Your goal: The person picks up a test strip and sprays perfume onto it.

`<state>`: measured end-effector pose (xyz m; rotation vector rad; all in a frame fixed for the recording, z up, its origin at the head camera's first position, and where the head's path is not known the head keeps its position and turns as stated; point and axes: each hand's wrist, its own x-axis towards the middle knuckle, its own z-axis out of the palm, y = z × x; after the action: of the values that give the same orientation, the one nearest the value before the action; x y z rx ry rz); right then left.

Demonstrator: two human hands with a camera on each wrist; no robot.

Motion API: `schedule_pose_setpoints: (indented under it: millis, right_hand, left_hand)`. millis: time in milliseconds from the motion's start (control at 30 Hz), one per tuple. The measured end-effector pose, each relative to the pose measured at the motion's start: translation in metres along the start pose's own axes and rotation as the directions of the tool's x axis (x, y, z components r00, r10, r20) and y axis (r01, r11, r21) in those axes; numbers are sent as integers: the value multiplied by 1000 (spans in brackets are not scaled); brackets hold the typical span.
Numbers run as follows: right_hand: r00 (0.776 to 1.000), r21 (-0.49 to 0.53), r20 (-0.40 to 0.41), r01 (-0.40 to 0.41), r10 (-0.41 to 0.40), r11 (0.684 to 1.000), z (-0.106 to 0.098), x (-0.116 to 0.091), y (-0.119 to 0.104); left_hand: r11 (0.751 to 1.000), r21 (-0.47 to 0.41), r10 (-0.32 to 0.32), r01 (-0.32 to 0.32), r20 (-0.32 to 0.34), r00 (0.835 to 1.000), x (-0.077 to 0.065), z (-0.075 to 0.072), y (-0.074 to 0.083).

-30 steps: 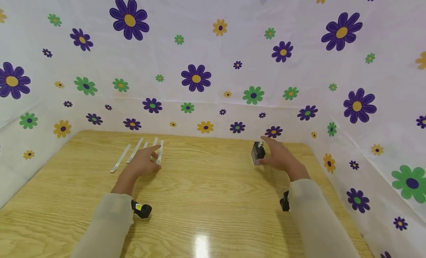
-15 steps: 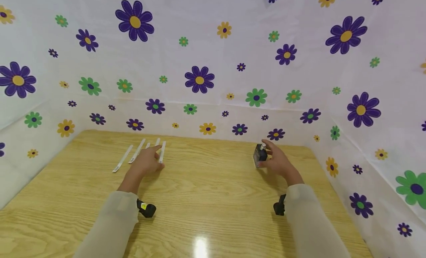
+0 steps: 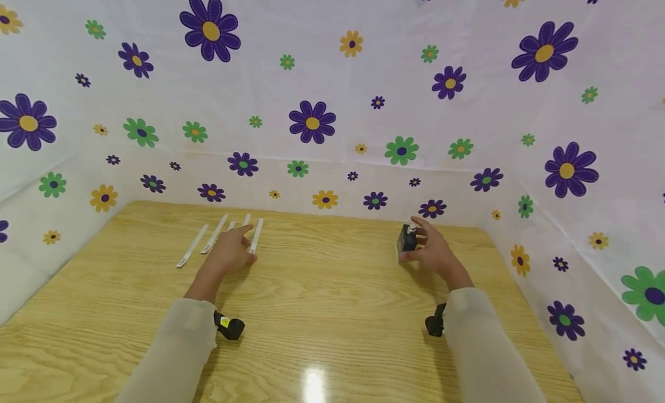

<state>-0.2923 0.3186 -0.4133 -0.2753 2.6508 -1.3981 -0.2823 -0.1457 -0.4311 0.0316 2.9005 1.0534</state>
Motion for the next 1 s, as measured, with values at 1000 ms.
schedule_pose_setpoints:
  millis: [1000]
  right_hand:
    - [955,-132,-175,220,-241,967,16,4,-29]
  left_hand:
    - [997,-50,59,-60,-38,998,-1,4,11]
